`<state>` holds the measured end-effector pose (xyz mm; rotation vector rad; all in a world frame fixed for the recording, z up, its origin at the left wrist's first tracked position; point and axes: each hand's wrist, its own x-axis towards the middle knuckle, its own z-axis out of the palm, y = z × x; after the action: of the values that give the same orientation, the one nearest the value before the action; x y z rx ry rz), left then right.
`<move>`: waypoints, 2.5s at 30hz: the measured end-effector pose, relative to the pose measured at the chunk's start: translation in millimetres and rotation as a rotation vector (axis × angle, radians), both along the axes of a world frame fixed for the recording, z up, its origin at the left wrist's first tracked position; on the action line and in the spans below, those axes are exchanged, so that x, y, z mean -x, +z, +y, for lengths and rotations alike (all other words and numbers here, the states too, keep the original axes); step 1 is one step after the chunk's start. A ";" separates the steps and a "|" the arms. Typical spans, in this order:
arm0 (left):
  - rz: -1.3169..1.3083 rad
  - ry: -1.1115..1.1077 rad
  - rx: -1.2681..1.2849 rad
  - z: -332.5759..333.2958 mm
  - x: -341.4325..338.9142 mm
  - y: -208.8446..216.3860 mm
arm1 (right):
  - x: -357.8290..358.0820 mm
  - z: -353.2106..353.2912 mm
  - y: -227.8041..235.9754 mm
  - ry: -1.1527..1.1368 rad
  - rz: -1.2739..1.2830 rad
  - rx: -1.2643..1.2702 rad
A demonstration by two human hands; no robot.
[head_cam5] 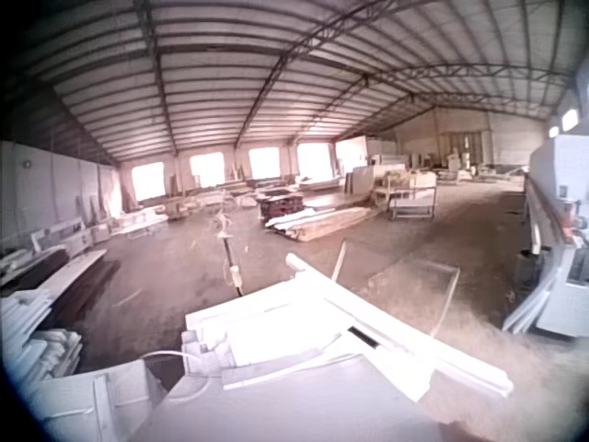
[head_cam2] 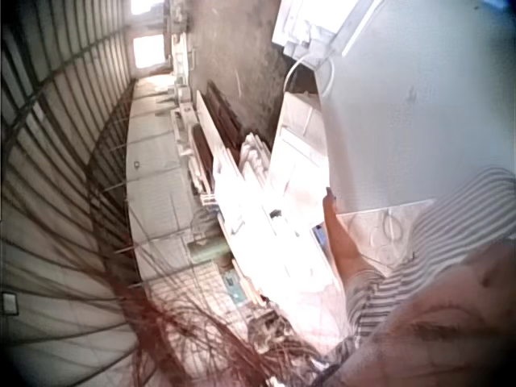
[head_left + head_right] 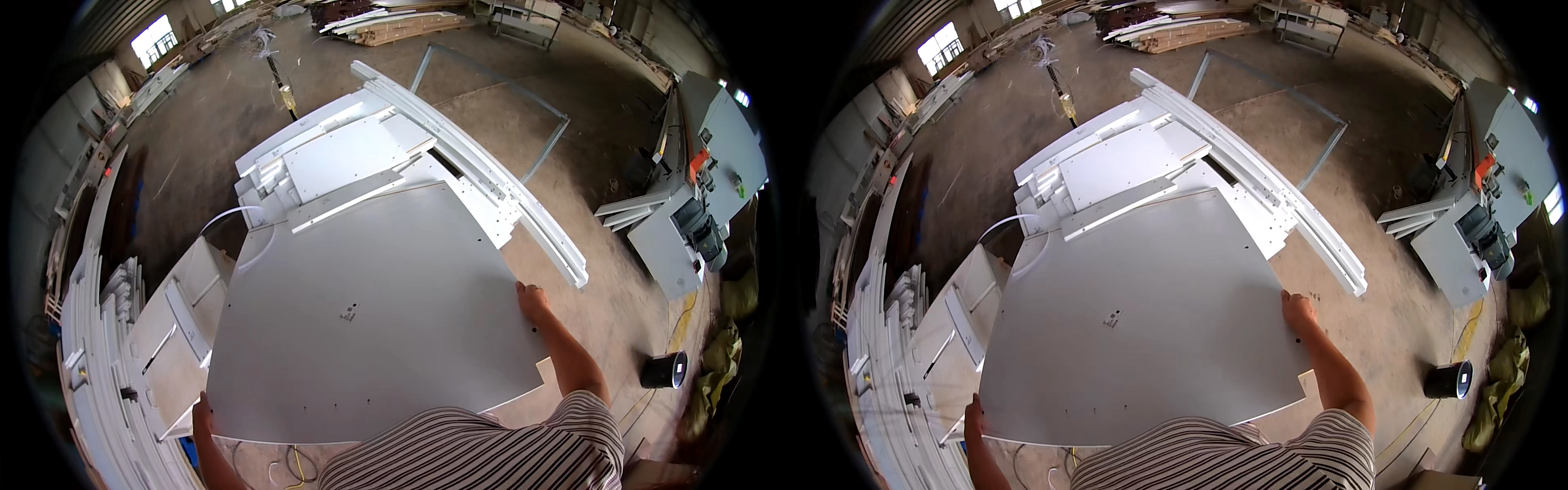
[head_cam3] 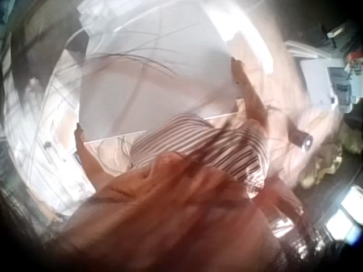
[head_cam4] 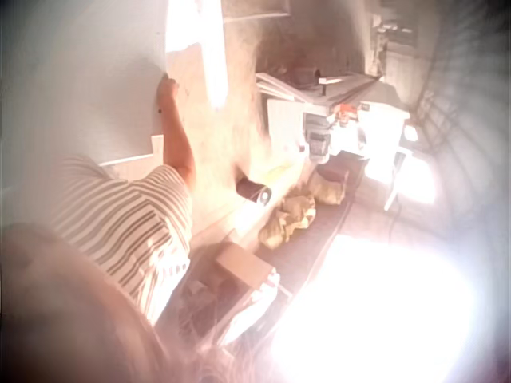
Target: The person repeatedly picks up large white panels from a workbench and stacks them onto a pile. They use a yellow-handled scraper tool to smooth the surface of the panels before stacking them. The person also handles smaller white components, placing them on top of the stacked panels.
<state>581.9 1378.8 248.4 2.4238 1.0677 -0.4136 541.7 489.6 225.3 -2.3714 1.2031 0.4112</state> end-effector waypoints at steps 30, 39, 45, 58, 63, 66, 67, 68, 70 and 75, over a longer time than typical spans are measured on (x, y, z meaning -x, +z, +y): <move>0.067 0.225 0.999 -68.8 91.6 -89.8 | 94.3 -60.4 -263.9 0.014 -0.035 0.050; -0.107 0.132 0.710 -43.1 23.2 -146.2 | 69.4 -43.6 -210.6 -0.440 0.129 -0.599; -0.236 0.241 0.196 -81.1 75.5 -110.6 | -10.1 -40.1 -221.1 -0.303 -0.272 -0.244; -0.359 0.347 -0.328 -113.4 169.2 73.3 | -89.1 -14.1 -260.3 -0.115 -0.742 -0.400; -0.682 0.601 -0.091 -67.2 274.4 72.0 | -134.7 100.3 -158.8 0.055 -0.949 -0.452; -0.888 0.710 0.011 -13.3 345.8 46.3 | -141.0 178.1 -116.1 0.151 -1.040 -0.519; -0.955 0.725 0.029 5.6 369.2 41.7 | -142.4 205.8 -104.0 0.181 -1.068 -0.547; -0.950 0.807 0.073 26.9 393.3 36.6 | -144.4 231.8 -93.0 0.214 -1.084 -0.579; -0.915 0.962 0.168 69.8 449.2 36.6 | -141.1 292.4 -70.7 0.269 -1.114 -0.656; -1.241 1.079 0.008 132.5 577.2 45.6 | -142.4 474.7 -15.0 0.415 -1.109 -0.859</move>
<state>4.7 1511.3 294.0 1.2268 1.3877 1.2216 684.1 964.3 210.2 -1.5829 -0.0225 -0.2475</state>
